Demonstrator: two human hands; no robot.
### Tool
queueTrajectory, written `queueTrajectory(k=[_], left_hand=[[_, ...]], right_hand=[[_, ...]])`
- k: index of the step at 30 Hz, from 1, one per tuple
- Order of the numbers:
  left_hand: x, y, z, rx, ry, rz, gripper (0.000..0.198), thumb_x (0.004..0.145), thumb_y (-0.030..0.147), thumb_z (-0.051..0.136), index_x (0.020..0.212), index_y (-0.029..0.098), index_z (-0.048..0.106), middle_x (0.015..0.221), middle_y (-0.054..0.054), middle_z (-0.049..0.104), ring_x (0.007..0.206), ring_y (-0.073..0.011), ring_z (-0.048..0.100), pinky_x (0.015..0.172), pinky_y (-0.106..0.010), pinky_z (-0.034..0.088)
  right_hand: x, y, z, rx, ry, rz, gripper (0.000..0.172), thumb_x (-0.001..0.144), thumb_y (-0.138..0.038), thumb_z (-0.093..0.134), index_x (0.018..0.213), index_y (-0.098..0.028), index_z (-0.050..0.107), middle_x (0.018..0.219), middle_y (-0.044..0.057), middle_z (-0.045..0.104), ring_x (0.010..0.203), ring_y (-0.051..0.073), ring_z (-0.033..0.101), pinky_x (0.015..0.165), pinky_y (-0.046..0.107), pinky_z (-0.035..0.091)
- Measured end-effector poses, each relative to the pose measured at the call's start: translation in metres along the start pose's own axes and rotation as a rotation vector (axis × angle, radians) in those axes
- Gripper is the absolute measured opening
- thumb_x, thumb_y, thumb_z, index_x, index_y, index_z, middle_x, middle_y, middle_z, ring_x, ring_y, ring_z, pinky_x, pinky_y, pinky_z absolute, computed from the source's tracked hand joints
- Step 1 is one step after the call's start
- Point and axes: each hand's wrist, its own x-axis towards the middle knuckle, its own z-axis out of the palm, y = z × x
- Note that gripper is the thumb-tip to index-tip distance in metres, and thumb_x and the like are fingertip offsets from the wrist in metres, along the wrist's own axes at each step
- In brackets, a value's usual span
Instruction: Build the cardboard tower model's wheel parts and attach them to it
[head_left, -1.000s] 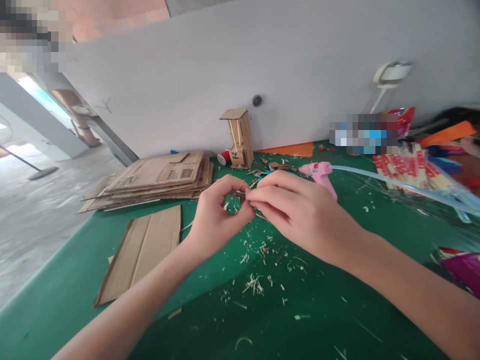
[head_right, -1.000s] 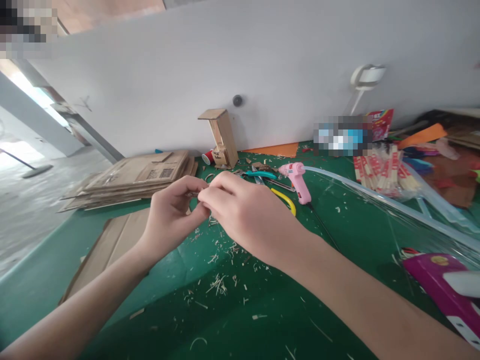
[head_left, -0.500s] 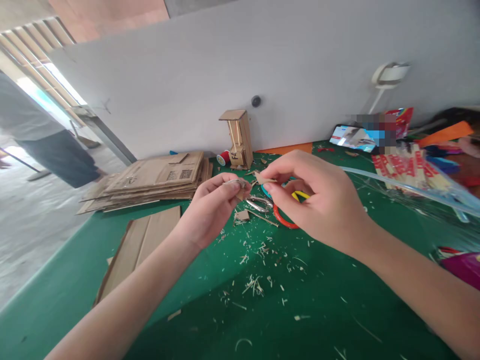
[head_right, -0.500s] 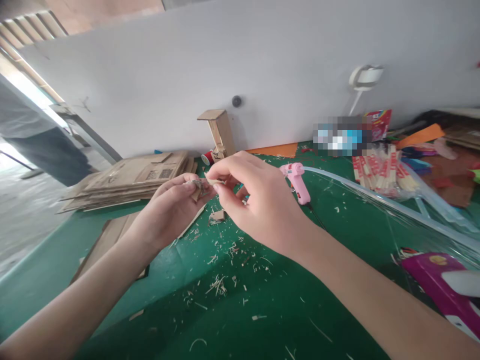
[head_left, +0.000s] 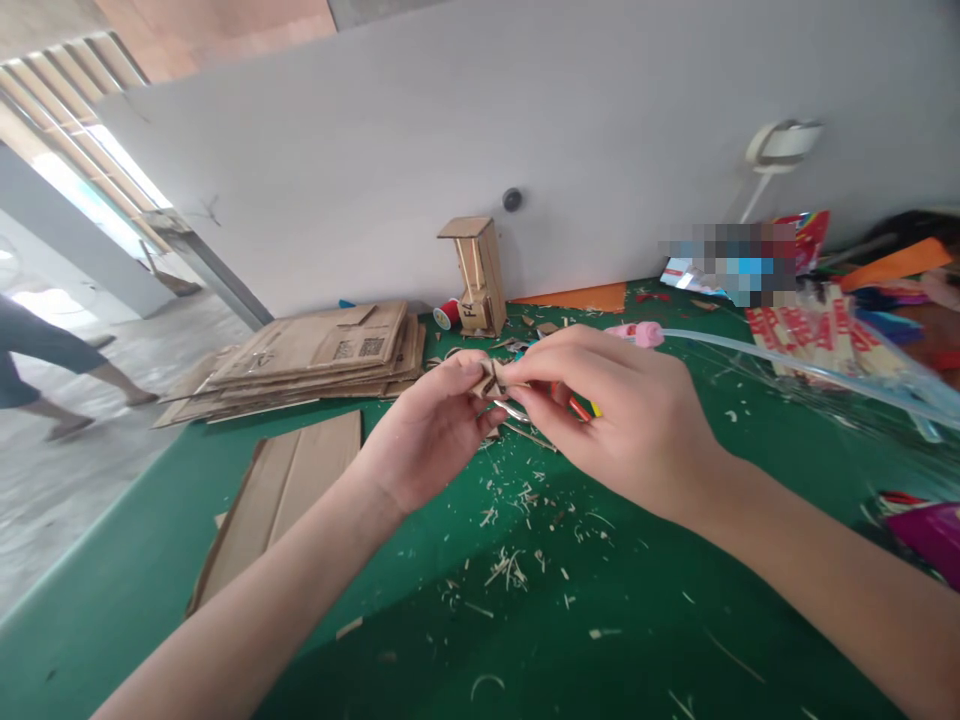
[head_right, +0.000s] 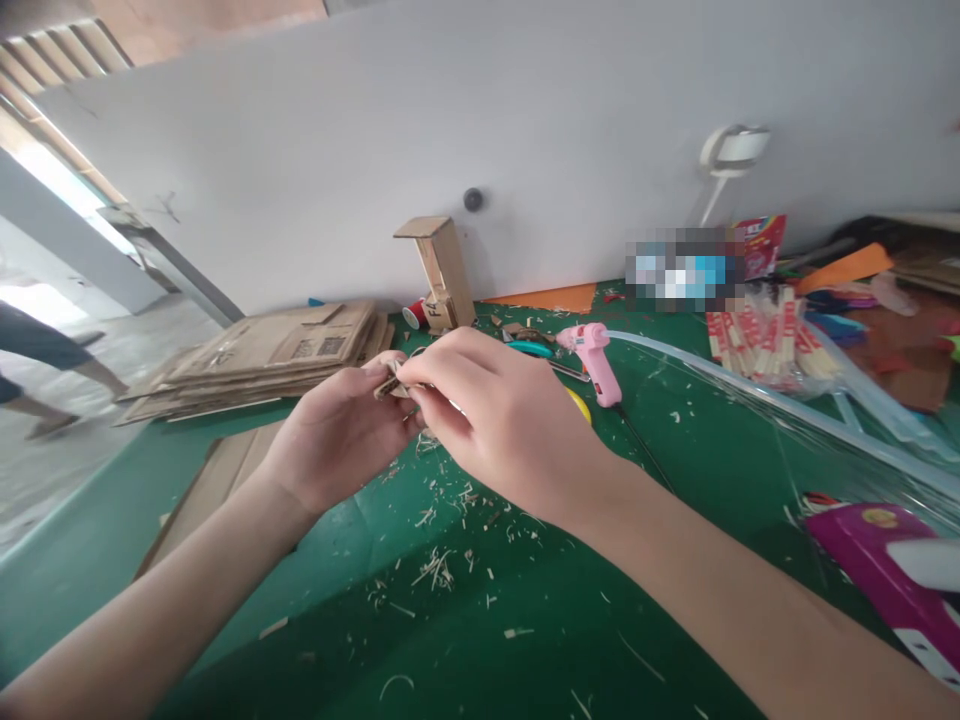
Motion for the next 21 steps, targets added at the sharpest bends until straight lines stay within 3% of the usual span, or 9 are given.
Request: queueTrajectory(k=[11,21], left_hand=[[-0.005,0.001,0.010,-0.346,0.016,-0.094,0.005,0.078,0.015,0.055,0.074,0.015,0.058,0.073,0.001,0.058,0.068,-0.0085,0.055,0.067,-0.021,0.047],[-0.004,0.003,0.010,-0.439,0.082,-0.115,0.008,0.079,0.016,0.054,0.074,0.015,0.059,0.073,0.000,0.061,0.068,-0.0098,0.056,0.067,-0.022,0.048]], right_hand=[[0.001,0.002,-0.001,0.040,-0.032,-0.099,0.015,0.086,-0.011,0.048,0.088,-0.016,0.062,0.081,0.005,0.064,0.074,0.011,0.058,0.064,0.025,0.048],[0.001,0.002,-0.006,0.012,-0.052,-0.109,0.015,0.083,-0.008,0.051,0.086,-0.017,0.062,0.079,0.002,0.065,0.070,0.011,0.058,0.061,0.024,0.046]])
